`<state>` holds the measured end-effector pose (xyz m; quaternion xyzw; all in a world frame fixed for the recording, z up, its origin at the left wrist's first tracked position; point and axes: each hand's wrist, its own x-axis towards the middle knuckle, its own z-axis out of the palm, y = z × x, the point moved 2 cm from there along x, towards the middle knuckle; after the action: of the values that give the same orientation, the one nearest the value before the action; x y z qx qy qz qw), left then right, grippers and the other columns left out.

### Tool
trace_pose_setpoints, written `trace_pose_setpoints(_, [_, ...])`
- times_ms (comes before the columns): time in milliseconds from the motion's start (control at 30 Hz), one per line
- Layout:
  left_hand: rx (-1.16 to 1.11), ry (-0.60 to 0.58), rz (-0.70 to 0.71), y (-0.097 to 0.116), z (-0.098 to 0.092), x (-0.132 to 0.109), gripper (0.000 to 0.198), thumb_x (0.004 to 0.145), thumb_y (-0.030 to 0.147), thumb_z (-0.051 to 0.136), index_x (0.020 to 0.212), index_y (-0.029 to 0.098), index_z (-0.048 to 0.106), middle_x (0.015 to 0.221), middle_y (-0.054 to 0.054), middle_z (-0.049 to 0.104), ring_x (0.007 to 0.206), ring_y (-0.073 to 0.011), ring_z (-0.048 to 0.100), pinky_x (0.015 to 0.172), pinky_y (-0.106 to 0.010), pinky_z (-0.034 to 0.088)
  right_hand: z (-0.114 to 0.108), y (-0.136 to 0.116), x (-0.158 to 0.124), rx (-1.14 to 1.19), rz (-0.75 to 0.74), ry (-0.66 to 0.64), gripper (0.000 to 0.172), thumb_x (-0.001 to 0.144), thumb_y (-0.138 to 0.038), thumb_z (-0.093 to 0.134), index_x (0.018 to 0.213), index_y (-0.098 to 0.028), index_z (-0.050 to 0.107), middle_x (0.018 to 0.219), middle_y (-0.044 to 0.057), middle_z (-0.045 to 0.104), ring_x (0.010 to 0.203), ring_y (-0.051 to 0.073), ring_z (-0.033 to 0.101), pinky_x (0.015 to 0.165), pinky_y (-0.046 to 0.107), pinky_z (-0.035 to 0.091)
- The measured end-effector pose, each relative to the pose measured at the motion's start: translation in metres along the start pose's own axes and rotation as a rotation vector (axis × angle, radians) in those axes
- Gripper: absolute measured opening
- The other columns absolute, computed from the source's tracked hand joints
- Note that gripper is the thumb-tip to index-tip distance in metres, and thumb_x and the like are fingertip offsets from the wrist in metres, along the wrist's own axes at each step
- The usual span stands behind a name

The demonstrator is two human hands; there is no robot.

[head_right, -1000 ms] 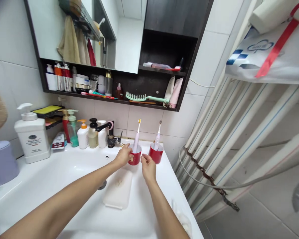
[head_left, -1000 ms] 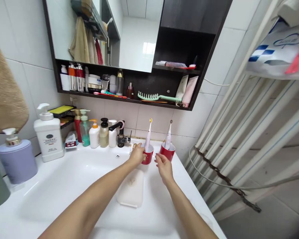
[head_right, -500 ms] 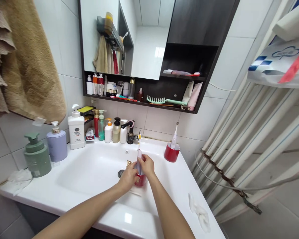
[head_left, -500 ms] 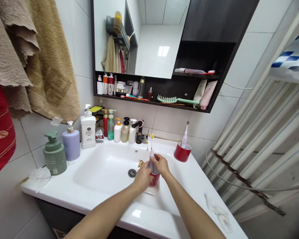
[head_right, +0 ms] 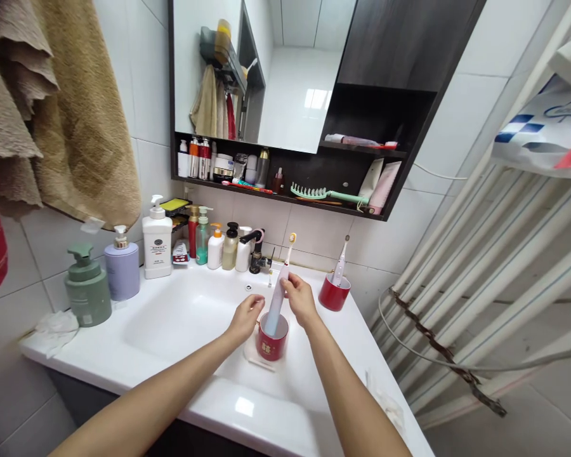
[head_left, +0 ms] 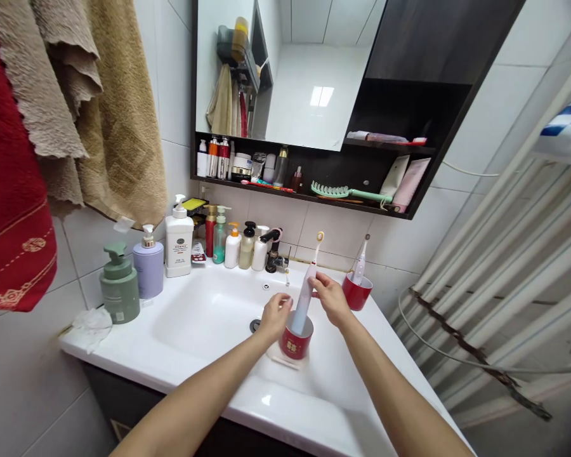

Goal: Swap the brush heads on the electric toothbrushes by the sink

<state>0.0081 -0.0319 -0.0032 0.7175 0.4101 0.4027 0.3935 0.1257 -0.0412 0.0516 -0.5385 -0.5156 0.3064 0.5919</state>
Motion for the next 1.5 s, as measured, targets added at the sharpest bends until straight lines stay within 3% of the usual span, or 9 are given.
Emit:
trace_pose_setpoints(133, [-0.377, -0.168, -0.103, 0.019, -0.001, -0.005, 0.044, 0.075, 0.043, 0.012, 0.086, 0.012, 0.041, 0.063, -0.003, 0.051, 0.053, -0.0090, 0.050, 0.051, -0.023, 0.040, 0.014, -0.010, -0.018, 0.178, 0.093, -0.162, 0.028, 0.057, -0.035, 0.051, 0.076, -0.015, 0.055, 0.067, 0.003, 0.058, 0.058, 0.012, 0.049, 0.054, 0.024, 0.038])
trace_pose_setpoints(300, [-0.806, -0.257, -0.263, 0.016, 0.003, -0.033, 0.039, 0.067, 0.051, 0.030, 0.074, 0.014, 0.039, 0.052, 0.002, 0.046, 0.039, -0.0052, 0.042, 0.040, -0.019, 0.032, 0.022, -0.010, -0.027, 0.306, 0.183, -0.012, 0.030, 0.056, -0.038, 0.052, 0.075, -0.015, 0.054, 0.058, 0.002, 0.058, 0.051, 0.010, 0.048, 0.051, 0.024, 0.038])
trace_pose_setpoints(533, [-0.764, -0.158, -0.260, 0.007, 0.005, -0.046, 0.039, 0.063, 0.053, 0.035, 0.068, 0.015, 0.038, 0.046, 0.004, 0.044, 0.035, -0.0047, 0.039, 0.039, -0.019, 0.029, 0.024, -0.003, -0.031, 0.338, 0.204, 0.059, 0.024, 0.051, -0.034, 0.057, 0.064, -0.015, 0.054, 0.049, -0.001, 0.057, 0.047, 0.008, 0.048, 0.051, 0.022, 0.038])
trace_pose_setpoints(700, [-0.865, -0.291, -0.330, 0.004, 0.011, -0.051, 0.042, 0.064, 0.055, 0.032, 0.068, 0.014, 0.040, 0.047, 0.003, 0.044, 0.035, -0.0046, 0.039, 0.039, -0.019, 0.027, 0.024, 0.000, -0.033, 0.454, 0.245, 0.039, 0.019, 0.051, -0.030, 0.058, 0.061, -0.015, 0.052, 0.050, -0.001, 0.057, 0.048, 0.009, 0.051, 0.052, 0.020, 0.039])
trace_pose_setpoints(933, [-0.806, -0.151, -0.266, 0.002, 0.017, -0.050, 0.041, 0.061, 0.055, 0.036, 0.067, 0.015, 0.038, 0.044, 0.005, 0.042, 0.034, -0.0046, 0.037, 0.038, -0.019, 0.026, 0.019, -0.006, -0.032, 0.468, 0.295, -0.017, 0.014, 0.054, -0.026, 0.056, 0.061, -0.014, 0.053, 0.054, 0.001, 0.058, 0.051, 0.010, 0.054, 0.053, 0.021, 0.041])
trace_pose_setpoints(1100, [-0.801, -0.259, -0.335, 0.002, 0.017, -0.050, 0.044, 0.061, 0.058, 0.031, 0.068, 0.015, 0.038, 0.046, 0.004, 0.043, 0.034, -0.0047, 0.037, 0.037, -0.019, 0.026, 0.017, 0.003, -0.030, 0.471, 0.318, 0.032, 0.010, 0.056, -0.023, 0.055, 0.058, -0.013, 0.053, 0.051, -0.001, 0.055, 0.048, 0.008, 0.052, 0.049, 0.019, 0.040])
trace_pose_setpoints(1200, [-0.702, -0.232, -0.292, -0.001, 0.015, -0.051, 0.044, 0.058, 0.058, 0.035, 0.065, 0.015, 0.039, 0.044, 0.004, 0.043, 0.033, -0.0044, 0.037, 0.037, -0.019, 0.026, 0.015, 0.007, -0.025, 0.483, 0.290, 0.118, 0.010, 0.058, -0.023, 0.053, 0.058, -0.014, 0.053, 0.048, -0.002, 0.051, 0.045, 0.006, 0.049, 0.046, 0.018, 0.039])
trace_pose_setpoints(1400, [-0.730, -0.169, -0.320, -0.008, 0.015, -0.049, 0.042, 0.060, 0.057, 0.035, 0.064, 0.015, 0.038, 0.044, 0.004, 0.043, 0.033, -0.0044, 0.037, 0.037, -0.019, 0.026, 0.011, 0.003, -0.010, 0.339, 0.273, 0.081, 0.011, 0.059, -0.021, 0.051, 0.063, -0.012, 0.054, 0.049, -0.002, 0.049, 0.045, 0.006, 0.047, 0.043, 0.017, 0.038])
trace_pose_setpoints(1500, [-0.802, -0.194, -0.365, -0.007, 0.014, -0.042, 0.041, 0.061, 0.055, 0.035, 0.067, 0.015, 0.039, 0.045, 0.004, 0.045, 0.035, -0.0052, 0.039, 0.039, -0.019, 0.027, 0.005, 0.009, 0.000, 0.275, 0.278, 0.153, 0.010, 0.061, -0.020, 0.049, 0.066, -0.013, 0.053, 0.048, -0.003, 0.046, 0.043, 0.004, 0.045, 0.043, 0.017, 0.039])
